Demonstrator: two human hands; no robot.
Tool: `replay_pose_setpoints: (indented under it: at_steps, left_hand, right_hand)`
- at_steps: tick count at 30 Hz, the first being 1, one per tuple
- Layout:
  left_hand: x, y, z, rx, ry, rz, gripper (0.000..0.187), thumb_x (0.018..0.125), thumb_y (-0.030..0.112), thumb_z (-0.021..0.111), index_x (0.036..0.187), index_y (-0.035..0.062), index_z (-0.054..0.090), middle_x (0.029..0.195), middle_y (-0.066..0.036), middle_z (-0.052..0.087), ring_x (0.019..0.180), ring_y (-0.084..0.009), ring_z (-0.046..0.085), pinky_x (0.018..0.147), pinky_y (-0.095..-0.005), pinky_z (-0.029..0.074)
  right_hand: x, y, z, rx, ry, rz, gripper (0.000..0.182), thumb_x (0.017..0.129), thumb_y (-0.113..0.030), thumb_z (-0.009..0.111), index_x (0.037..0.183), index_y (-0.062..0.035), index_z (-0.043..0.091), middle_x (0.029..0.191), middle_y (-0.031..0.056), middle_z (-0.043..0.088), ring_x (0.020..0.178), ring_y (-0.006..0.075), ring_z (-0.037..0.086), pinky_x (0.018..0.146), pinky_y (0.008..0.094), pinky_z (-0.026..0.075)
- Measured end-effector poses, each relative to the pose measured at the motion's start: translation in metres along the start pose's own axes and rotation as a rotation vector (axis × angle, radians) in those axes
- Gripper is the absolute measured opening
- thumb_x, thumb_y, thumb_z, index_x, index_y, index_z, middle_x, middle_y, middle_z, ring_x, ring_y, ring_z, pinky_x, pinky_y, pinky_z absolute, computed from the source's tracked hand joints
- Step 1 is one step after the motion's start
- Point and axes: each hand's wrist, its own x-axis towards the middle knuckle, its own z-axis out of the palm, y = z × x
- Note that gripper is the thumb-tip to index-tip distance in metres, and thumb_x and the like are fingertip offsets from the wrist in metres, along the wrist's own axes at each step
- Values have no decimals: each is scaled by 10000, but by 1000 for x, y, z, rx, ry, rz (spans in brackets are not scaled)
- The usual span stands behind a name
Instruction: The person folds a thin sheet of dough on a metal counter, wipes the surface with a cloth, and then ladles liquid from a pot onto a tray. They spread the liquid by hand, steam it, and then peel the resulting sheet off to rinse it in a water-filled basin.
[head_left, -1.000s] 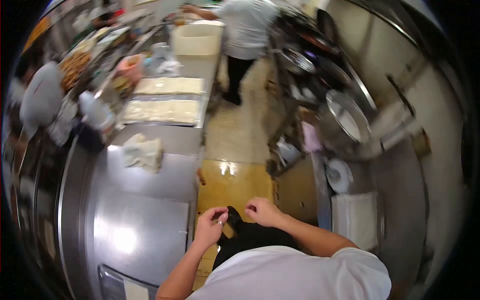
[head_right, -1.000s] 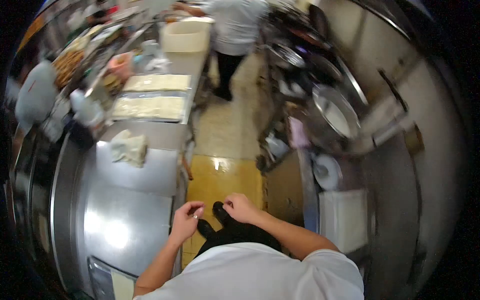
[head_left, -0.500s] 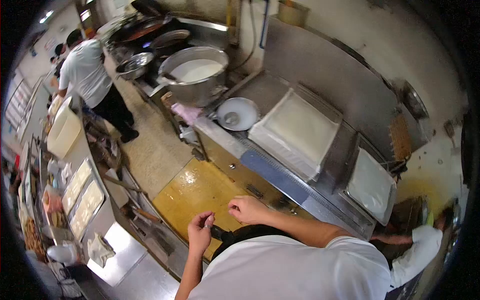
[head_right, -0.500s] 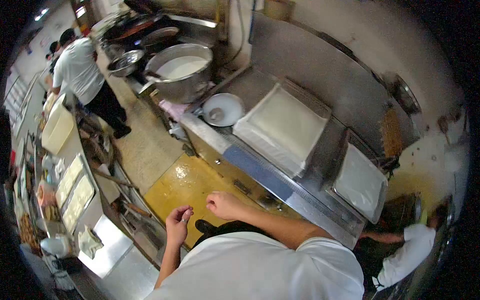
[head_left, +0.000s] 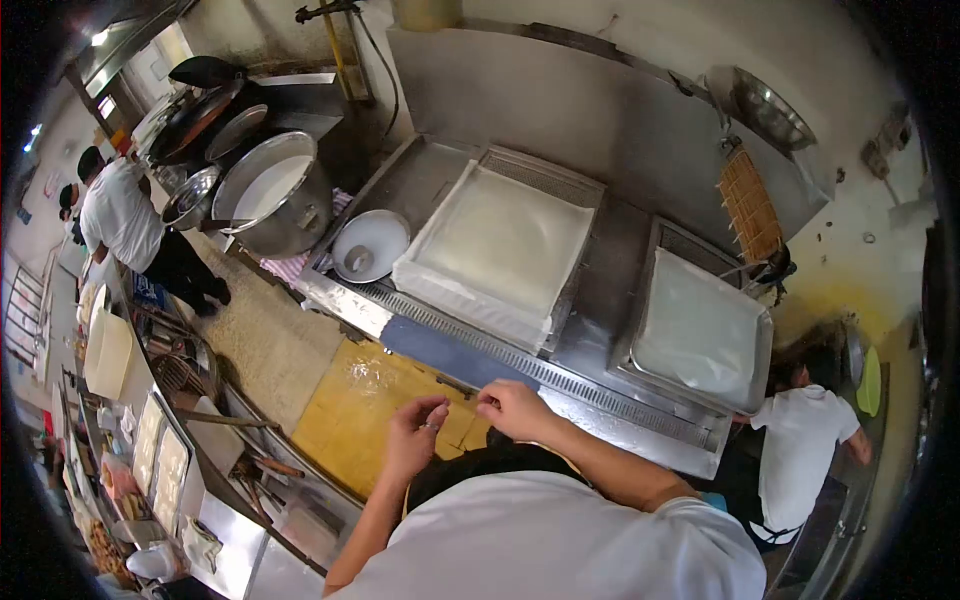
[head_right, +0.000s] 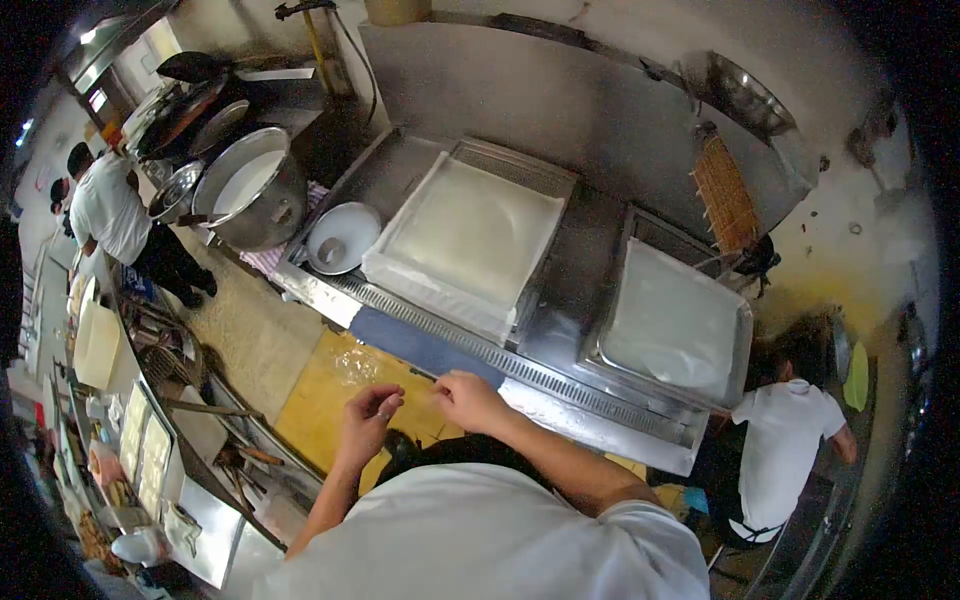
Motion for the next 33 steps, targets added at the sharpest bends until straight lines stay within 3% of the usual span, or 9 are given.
replay_pose_setpoints:
  at_steps: [6,15,21,31,33]
  left_hand:
    - [17,2,38,70,-117,4,246,1000,155,668,1154,-35,692,1008,-96,741,901,-148,681,836,-303,543]
    - [57,15,67,150,-278,-57,244,1004,159,661,1165,-22,687,997,-89,744,900,-139,682,818,-299,545]
    - [56,7,74,152,-231,91,248,999,153,673,1177,-19,686,992,-81,744,897,-144,680,809,-305,546]
    - [38,7,64,179,-141,-14,260,1006,150,656,1195,-27,683,990,-107,750,908,-166,691,822,-332,553]
    - [36,9,65,228,-115,-6,265,1008,159,654,1194,-28,686,989,-111,751,899,-170,692,823,-337,554]
  right_hand:
    - [-13,31,-39,61,85,130,240,885,-195,700,1029,-3,710,976,184,694,909,353,696,807,433,552]
    - [-24,46,-56,122,158,215,223,892,-184,710,1015,3,703,972,184,702,885,338,709,782,415,562]
    - [-22,56,-67,124,152,231,222,898,-193,710,1017,-6,708,940,183,708,870,337,710,768,411,560]
    - [-17,78,-95,89,261,235,178,876,-176,697,952,-17,726,906,177,715,808,350,701,737,426,557]
    - [-18,93,-98,15,314,223,207,865,-193,726,969,-15,733,892,173,723,786,308,710,727,397,561]
